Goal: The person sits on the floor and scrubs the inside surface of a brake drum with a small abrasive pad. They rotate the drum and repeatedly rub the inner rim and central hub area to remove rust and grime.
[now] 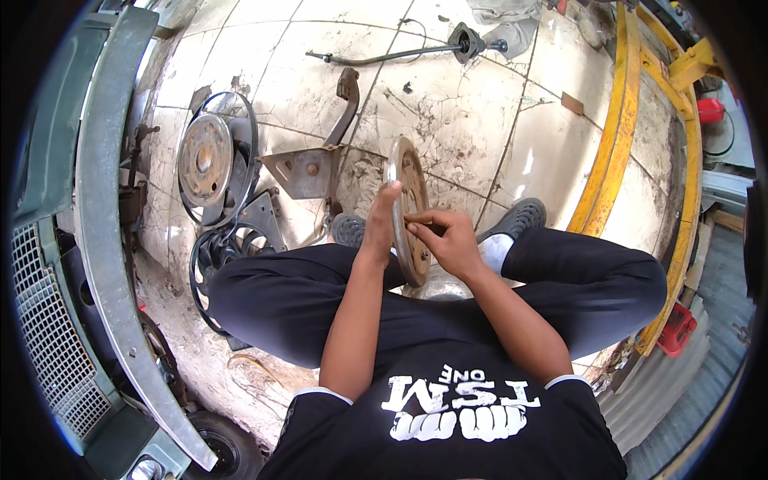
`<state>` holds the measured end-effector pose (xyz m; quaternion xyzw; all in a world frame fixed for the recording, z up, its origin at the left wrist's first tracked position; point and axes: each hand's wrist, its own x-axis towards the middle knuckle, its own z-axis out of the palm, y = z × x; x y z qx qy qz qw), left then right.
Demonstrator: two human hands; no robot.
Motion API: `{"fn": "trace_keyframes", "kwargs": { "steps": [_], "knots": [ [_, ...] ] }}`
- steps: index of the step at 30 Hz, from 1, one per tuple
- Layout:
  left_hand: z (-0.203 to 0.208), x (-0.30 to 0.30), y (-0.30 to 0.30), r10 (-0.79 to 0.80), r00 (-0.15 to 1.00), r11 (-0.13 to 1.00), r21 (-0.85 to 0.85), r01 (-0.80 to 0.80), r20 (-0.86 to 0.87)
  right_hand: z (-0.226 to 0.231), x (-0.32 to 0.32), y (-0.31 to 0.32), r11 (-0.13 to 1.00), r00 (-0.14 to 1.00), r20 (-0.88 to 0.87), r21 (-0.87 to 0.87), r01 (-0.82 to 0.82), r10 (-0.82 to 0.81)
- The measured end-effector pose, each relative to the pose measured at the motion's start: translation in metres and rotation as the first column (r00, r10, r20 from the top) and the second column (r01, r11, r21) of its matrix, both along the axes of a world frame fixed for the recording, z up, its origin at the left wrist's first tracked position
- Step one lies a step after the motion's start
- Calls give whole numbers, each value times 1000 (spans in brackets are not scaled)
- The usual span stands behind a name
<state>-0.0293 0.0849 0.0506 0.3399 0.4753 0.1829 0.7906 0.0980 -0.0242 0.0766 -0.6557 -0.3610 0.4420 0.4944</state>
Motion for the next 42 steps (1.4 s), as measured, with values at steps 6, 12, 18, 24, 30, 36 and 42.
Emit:
{"fn": "trace_keyframes", "kwargs": {
  "steps": [6,12,18,24,30,36,42],
  "knots": [
    [32,22,-14,27,995,997,-74,-34,-98,25,13,-17,916,771,-558,-394,80,-307],
    [28,62,-21,113,994,991,-73,-113,-4,-8,27,-10,965,966,-48,-82,249,-253],
    [-15,66,-4,67,998,998,21,-66,-19,-12,-4,-7,925,908,-186,-142,352,-374],
    [-48,45,9,-45,998,999,-20,46,39,-25,-14,5,955,952,88,-21,295,-292],
    [6,43,1,2,1000,995,-102,0,23,-32,-8,-3,963,960,105,107,248,-259],
    [-9,17,3,70,989,990,-132,-53,127,-20,-33,-19,992,988,97,33,118,-121],
    [-16,11,11,12,999,988,-153,-5,51,-12,-43,-12,982,975,121,7,188,-188]
  ]
}}
